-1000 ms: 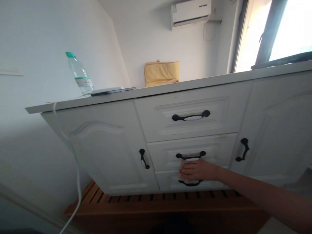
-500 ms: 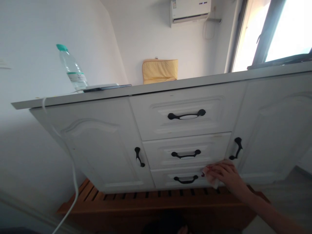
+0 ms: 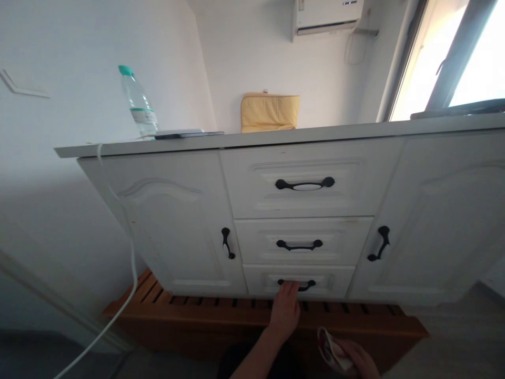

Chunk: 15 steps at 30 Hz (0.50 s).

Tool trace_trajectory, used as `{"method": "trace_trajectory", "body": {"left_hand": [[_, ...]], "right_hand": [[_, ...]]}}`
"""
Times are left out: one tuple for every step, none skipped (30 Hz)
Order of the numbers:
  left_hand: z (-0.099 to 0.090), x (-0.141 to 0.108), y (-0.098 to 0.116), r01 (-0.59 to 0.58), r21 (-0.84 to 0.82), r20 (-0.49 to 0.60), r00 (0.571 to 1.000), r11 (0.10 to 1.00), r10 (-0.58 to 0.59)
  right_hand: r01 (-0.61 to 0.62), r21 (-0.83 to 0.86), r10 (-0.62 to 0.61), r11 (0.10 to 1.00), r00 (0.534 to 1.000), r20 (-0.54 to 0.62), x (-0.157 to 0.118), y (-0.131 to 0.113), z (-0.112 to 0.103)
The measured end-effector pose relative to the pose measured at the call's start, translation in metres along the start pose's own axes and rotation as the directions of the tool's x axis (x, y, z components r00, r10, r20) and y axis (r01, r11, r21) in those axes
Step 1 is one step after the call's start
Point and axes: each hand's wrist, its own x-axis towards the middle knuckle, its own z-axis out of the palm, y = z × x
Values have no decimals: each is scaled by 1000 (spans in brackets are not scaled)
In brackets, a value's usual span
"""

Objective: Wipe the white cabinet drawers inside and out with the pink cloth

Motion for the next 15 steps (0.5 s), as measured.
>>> {"method": "trace_trajectory", "body": {"left_hand": [[0,1,3,6,-5,-3,1000,1000,-6],[1,1,5,17,-10,-9,1000,1000,-18],[3,0,7,30,-14,-17,999,999,-30],[3,0,8,42,-17,-24,999,999,-42],[4,0,8,49,-23,-31,998,999,-50],[4,0,8,51,-29,-36,998,998,-52],[3,1,8,50,-35,-40,998,998,-51],[1,2,9,49,-41,-46,998,998,-50],[0,3,9,50,-46,-52,997,998,-52],[-1,3,11,55,-48,-61,996,997,-58],[-2,1,13,64,-49,-72,995,997,-68],[-2,-2,16,76,-49,-84,993,996,-80],[0,-8,19,89,-47,-95,991,995,-93],[3,-17,23,100,-43,-99,990,994,-103],[8,-27,25,107,-39,-101,989,994,-110]], "right_hand": [[-15,-11,15,1000,1000,-19,6,-8,-3],[-46,-29,46,999,998,-31,12,-16,-8],[-77,-48,75,996,996,-42,18,-25,-14],[-92,-66,89,994,995,-50,24,-35,-22],[-93,-82,89,992,995,-54,29,-44,-29],[-85,-99,81,991,995,-50,33,-53,-35],[-73,-116,68,991,997,-46,36,-61,-41],[-62,-133,56,989,998,-42,37,-67,-46],[-54,-146,49,988,998,-37,37,-72,-50],[-43,-154,39,987,999,-30,36,-76,-53],[-33,-156,30,987,999,-18,34,-79,-55],[-22,-154,22,988,1000,-2,32,-82,-57],[-10,-151,13,988,1000,15,30,-85,-60],[-4,-149,8,989,1000,27,30,-89,-62],[3,-149,1,989,1000,26,31,-94,-66]]}}
